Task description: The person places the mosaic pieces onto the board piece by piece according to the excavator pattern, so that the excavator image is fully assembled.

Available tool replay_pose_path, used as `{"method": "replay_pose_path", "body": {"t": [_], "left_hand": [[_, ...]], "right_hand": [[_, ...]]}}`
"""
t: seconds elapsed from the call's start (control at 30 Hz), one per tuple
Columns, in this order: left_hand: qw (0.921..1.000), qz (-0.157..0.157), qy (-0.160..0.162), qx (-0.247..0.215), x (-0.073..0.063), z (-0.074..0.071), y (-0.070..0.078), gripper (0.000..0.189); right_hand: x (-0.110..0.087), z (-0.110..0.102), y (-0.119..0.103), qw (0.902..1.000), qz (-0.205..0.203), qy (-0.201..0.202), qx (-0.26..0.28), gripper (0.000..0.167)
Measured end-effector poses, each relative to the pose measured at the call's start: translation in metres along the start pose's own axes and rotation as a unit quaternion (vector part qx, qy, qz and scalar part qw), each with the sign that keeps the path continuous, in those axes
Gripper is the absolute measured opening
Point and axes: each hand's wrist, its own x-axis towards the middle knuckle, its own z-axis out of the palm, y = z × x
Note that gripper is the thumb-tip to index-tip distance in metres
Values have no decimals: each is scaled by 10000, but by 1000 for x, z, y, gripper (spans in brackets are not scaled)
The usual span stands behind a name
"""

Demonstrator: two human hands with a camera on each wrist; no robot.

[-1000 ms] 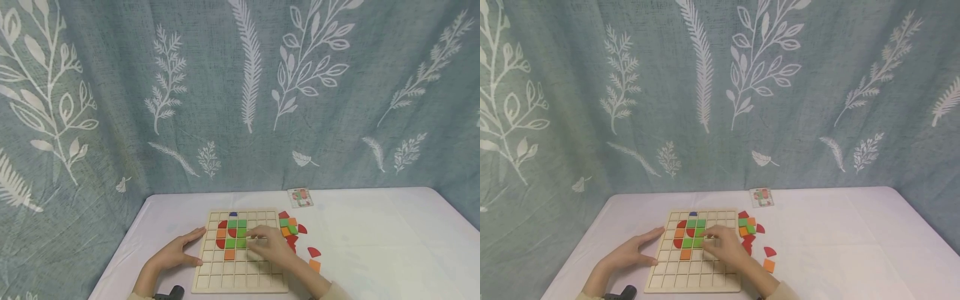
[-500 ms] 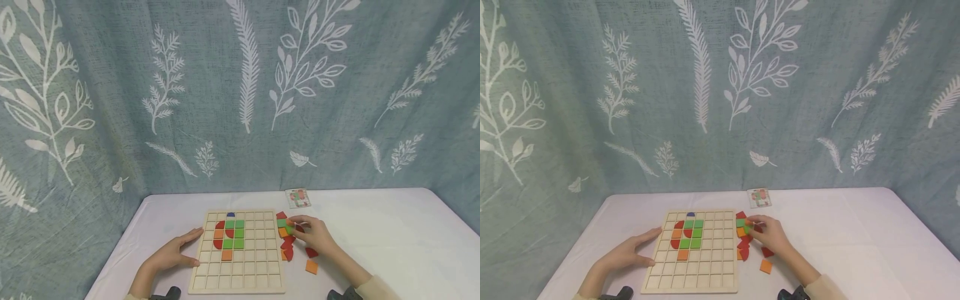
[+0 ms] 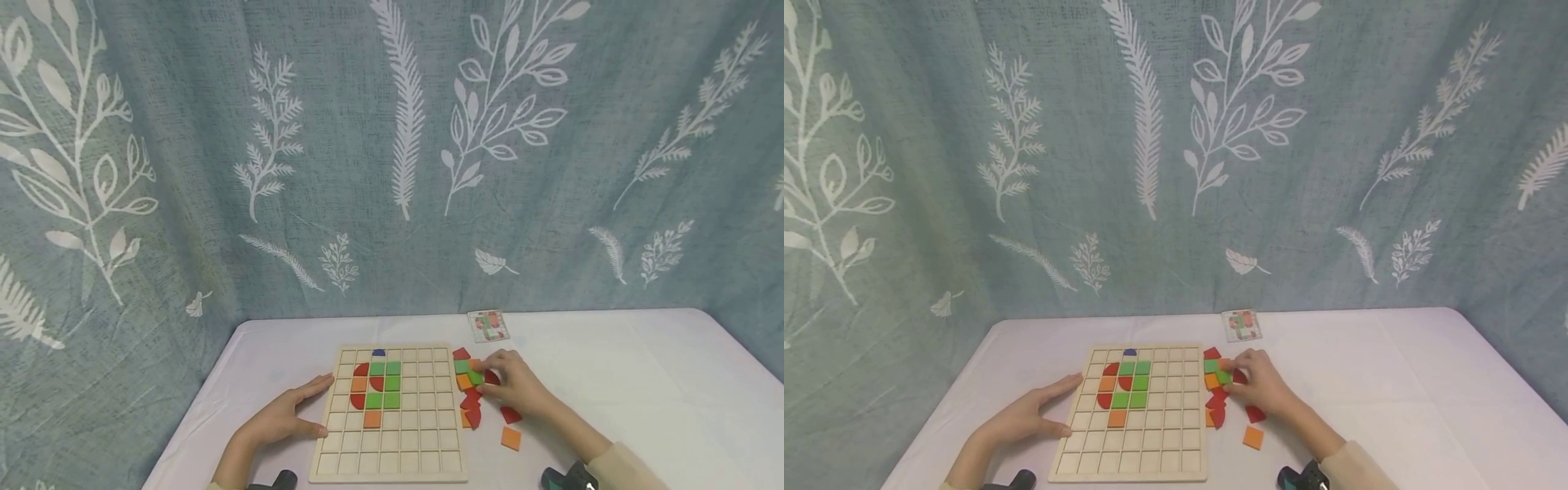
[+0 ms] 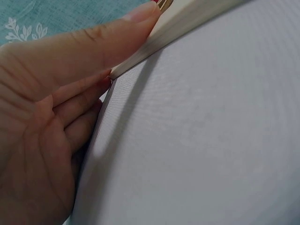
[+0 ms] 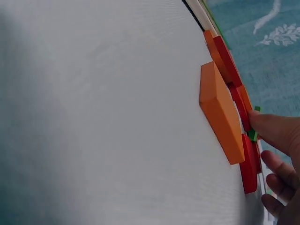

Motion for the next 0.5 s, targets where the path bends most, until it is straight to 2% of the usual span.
{"method": "replay_pose_path", "body": {"t": [0.13, 0.37, 0.5], "left_hand": [[10000, -35, 32, 19, 1, 0, 0, 93], [10000, -78, 17, 3, 2, -1, 2, 93], [10000, -56, 12, 24, 1, -3, 2, 92]], "right_hand": [[1, -1, 0, 10000, 29, 3, 13, 23], [0, -8, -5, 9972, 676, 102, 311, 24], [-1, -15, -8, 9958, 709, 246, 527, 22]]}}
